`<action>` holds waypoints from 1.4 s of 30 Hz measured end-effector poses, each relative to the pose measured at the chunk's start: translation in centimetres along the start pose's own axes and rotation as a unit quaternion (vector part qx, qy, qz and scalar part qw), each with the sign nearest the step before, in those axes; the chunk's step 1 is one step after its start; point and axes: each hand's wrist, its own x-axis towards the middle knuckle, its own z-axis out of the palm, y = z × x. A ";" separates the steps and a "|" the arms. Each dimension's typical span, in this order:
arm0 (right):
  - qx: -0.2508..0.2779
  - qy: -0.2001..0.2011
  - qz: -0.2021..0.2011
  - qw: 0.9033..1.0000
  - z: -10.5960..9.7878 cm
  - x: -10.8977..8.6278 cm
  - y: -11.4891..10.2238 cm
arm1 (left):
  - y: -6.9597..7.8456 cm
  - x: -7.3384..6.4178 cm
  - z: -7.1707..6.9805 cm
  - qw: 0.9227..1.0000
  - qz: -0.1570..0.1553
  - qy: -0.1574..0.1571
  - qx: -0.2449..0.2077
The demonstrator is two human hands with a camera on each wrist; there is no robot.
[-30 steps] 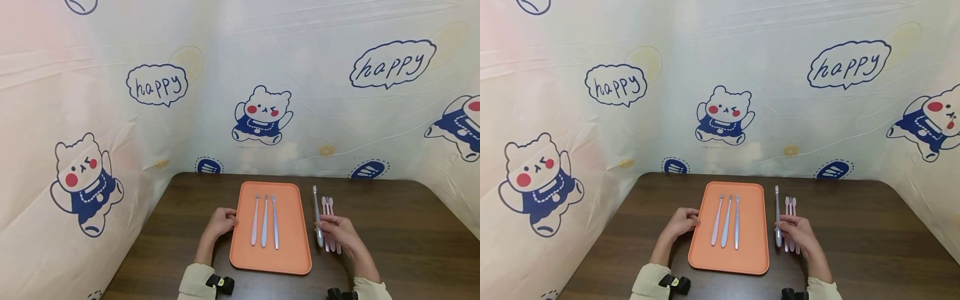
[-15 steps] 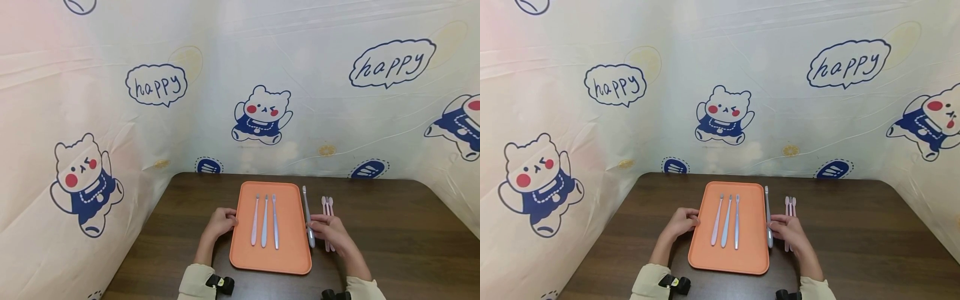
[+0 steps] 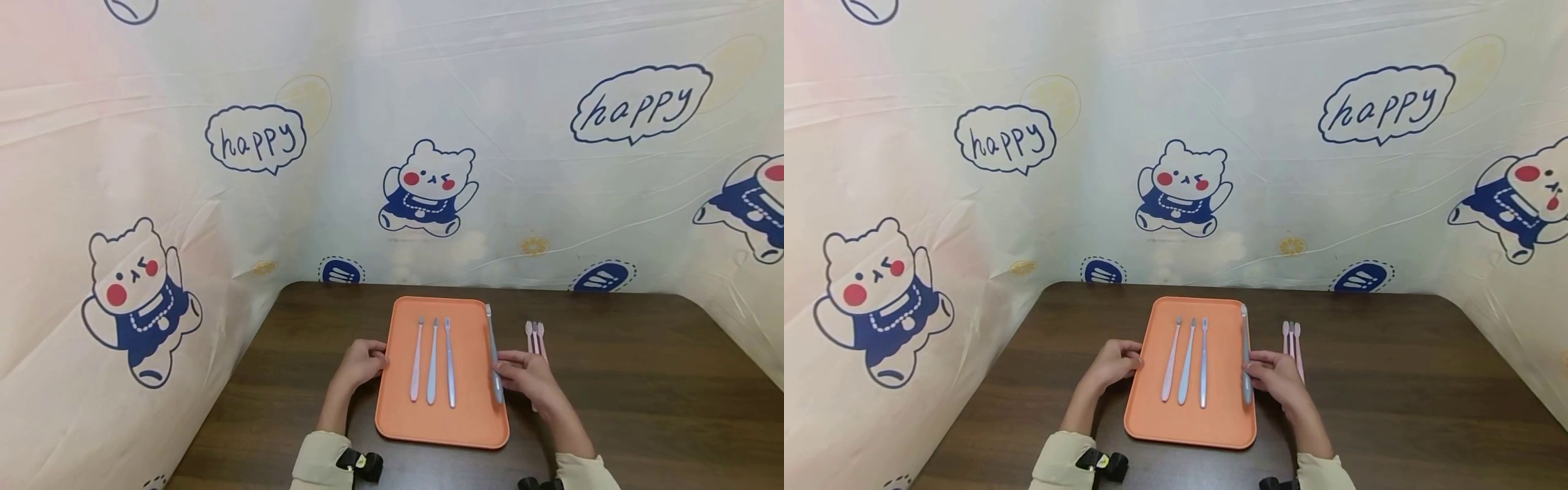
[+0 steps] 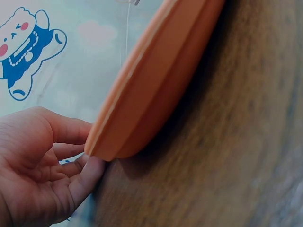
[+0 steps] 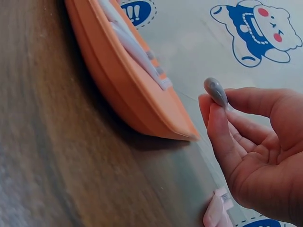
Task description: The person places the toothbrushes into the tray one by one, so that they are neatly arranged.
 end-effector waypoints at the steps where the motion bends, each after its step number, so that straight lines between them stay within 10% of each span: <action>1: -0.001 0.001 0.000 1.000 0.1 0.0 0.0 | 0.0 0.0 0.0 1.000 0.000 0.000 0.000; 42: -0.043 0.038 -0.015 0.998 4.1 0.4 -0.8 | 0.0 -0.1 -0.1 1.000 0.000 -0.002 -0.003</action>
